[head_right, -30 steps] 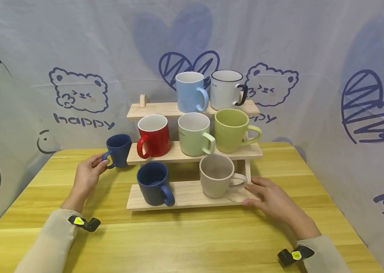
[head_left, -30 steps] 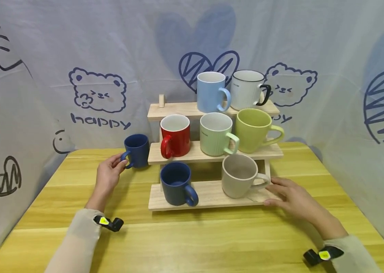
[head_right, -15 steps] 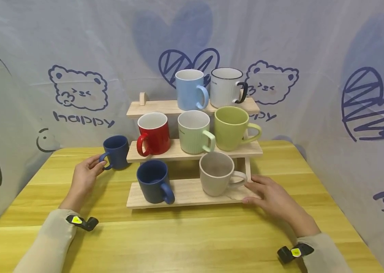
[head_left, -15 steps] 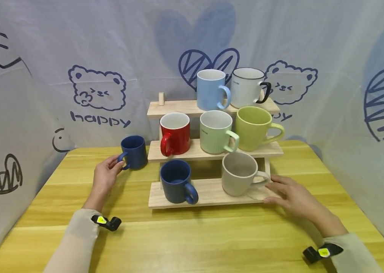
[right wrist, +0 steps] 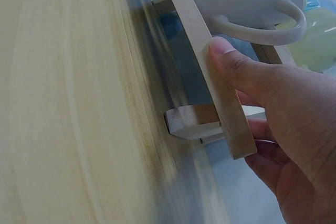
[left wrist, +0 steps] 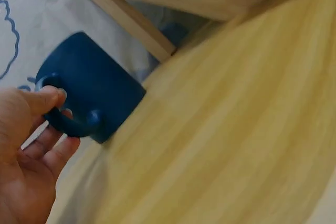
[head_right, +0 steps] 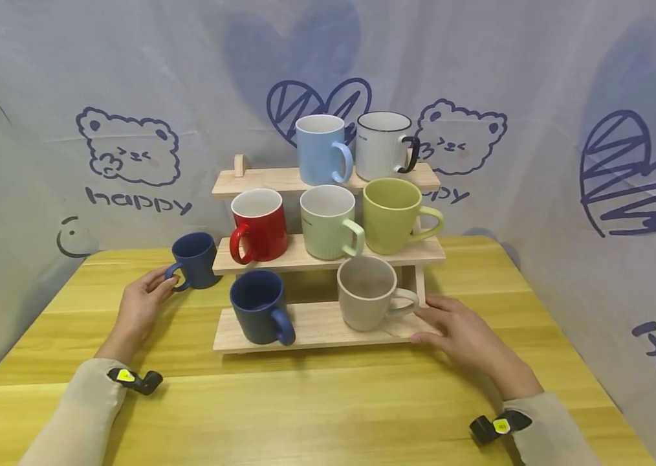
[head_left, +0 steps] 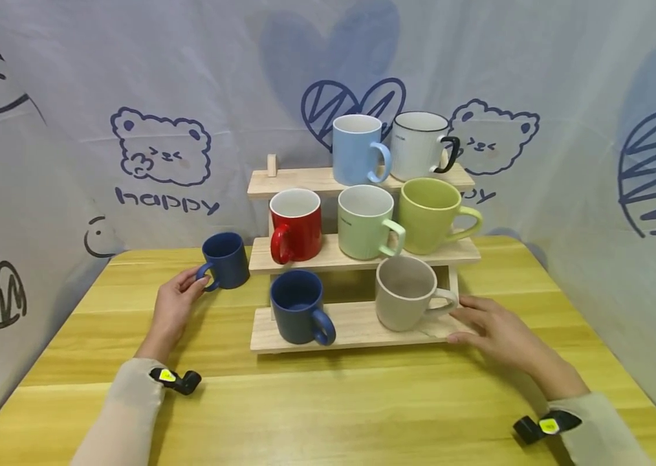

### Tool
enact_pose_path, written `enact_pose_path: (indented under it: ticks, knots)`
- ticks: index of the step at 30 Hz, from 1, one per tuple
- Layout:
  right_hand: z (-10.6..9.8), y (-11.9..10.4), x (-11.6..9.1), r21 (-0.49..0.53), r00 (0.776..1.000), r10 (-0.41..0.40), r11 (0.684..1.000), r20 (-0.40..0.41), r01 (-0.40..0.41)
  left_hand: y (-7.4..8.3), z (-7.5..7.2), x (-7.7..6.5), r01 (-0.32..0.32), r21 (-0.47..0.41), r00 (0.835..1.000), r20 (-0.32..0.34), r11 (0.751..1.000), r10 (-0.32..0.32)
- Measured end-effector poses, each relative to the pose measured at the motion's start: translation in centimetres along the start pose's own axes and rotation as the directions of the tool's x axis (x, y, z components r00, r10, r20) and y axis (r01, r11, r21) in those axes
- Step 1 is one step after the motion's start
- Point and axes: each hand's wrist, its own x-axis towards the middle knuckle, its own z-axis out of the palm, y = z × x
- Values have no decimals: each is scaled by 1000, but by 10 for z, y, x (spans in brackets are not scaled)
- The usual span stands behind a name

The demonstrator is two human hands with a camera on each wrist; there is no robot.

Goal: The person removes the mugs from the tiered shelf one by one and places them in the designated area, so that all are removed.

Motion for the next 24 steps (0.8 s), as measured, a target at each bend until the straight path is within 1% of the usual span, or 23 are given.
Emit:
enact_pose_path:
  ticks: [4,8,14,21,24]
  knots:
    - [0,0,2,-7,1000,-13,1000,-10,13,-5,-3,1,-44,-5,999,6,999,44]
    - [0,0,3,-11,1000,-11,1000,-9,11,-7,-3,2,-53,26,999,3,998,53]
    - [0,-1,2,1,1000,2,1000,5,-2,-3,-7,0,-51,113,999,15,992,50]
    - [-1,-2,3,-3,1000,11,1000,9,-11,3,-12,0,-2,122,999,45,992,-4]
    - [-1,-2,3,-6,1000,19,1000,11,-19,3,-12,0,-1,116,999,47,993,-5]
